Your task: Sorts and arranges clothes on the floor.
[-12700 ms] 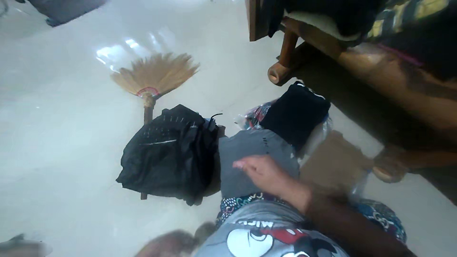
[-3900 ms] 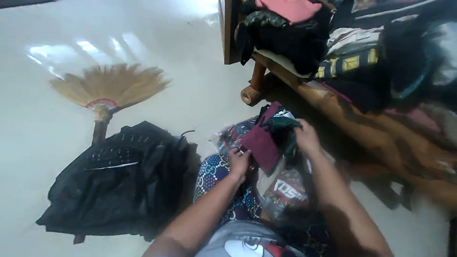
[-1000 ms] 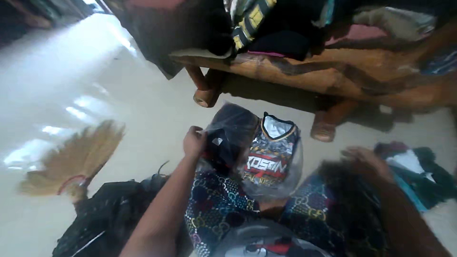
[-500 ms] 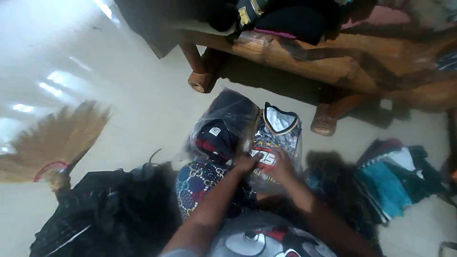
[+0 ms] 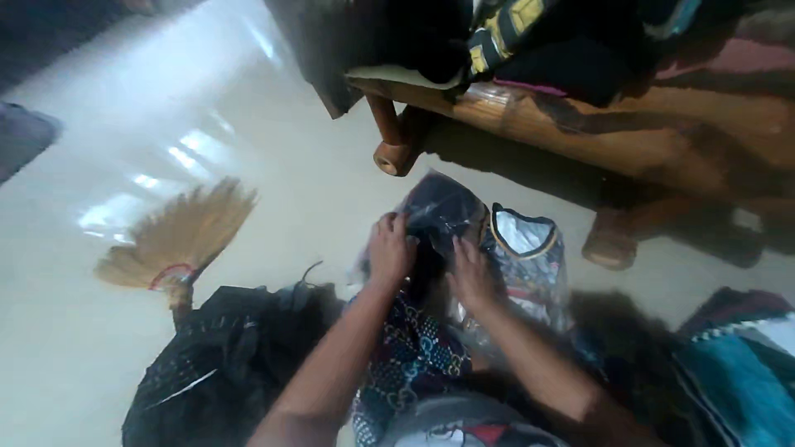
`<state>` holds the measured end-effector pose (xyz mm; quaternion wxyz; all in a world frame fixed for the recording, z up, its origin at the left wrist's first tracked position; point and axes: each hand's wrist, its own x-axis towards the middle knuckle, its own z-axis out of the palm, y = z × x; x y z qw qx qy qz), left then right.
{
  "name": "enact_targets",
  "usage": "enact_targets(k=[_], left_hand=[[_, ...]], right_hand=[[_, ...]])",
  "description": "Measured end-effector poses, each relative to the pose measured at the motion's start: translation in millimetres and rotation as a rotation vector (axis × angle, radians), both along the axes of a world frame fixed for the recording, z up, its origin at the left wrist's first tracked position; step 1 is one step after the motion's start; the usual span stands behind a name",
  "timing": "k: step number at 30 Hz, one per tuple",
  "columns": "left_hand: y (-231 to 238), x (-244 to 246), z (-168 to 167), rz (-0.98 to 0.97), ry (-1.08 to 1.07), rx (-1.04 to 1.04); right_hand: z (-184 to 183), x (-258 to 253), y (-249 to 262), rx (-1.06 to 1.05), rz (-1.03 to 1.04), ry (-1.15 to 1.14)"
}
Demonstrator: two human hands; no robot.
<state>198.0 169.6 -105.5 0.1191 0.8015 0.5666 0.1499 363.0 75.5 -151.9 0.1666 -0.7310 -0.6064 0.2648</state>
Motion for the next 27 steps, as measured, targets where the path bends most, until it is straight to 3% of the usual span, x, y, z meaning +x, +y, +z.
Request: enact_targets(k=[3, 6, 11, 14, 16, 18, 19, 21, 23, 25, 27], left_hand=[[43.8, -6.4, 4.3, -0.090, 0.218, -0.034], [75.3, -16.2, 6.9, -0.155, 0.416, -0.089], [106.8, -51.3, 3.5, 0.154, 0.287, -0.205], [115.6, -60.5, -6.7, 0.383, 0.191, -0.302], [120.4, -61.6, -13.3, 0.478, 0.150, -0.308], [112.0, -53.3, -17.1, 0.411, 0.058, -0.185], [99.1, -41.2, -14.5, 0.301, 0.014, -0.116], [56.7, -4.4, -10.2, 0.062, 0.064, -0.085], [11.7, 32.3, -22.8, -0.025, 0.270, -0.197], [-2.5, 46.1, -51.2, 0.002, 0.397, -0.277], [8.9, 47.2, -68.7, 0.056, 0.414, -0.219]], right_hand=[[-10.7, -5.4, 49.3, -0.009, 0.036, -0.121], [-2.5, 30.5, 76.6, -0.125, -0.036, -0.161], [-16.5, 137.8, 60.5, -0.236, -0.404, -0.124], [-37.3, 169.6, 34.1, -0.306, -0.724, 0.091], [-50.1, 172.3, 15.6, -0.173, -0.985, 0.367], [-56.2, 166.6, 4.3, 0.070, -1.160, 0.677], [-54.3, 161.5, 1.0, 0.171, -1.169, 0.713], [-48.6, 146.9, -4.7, 0.279, -1.013, 0.505], [-31.6, 116.9, -7.8, 0.336, -0.770, 0.242], [-26.0, 88.0, -4.9, 0.220, -0.455, 0.143], [-41.8, 77.3, 1.4, -0.001, -0.172, 0.055]])
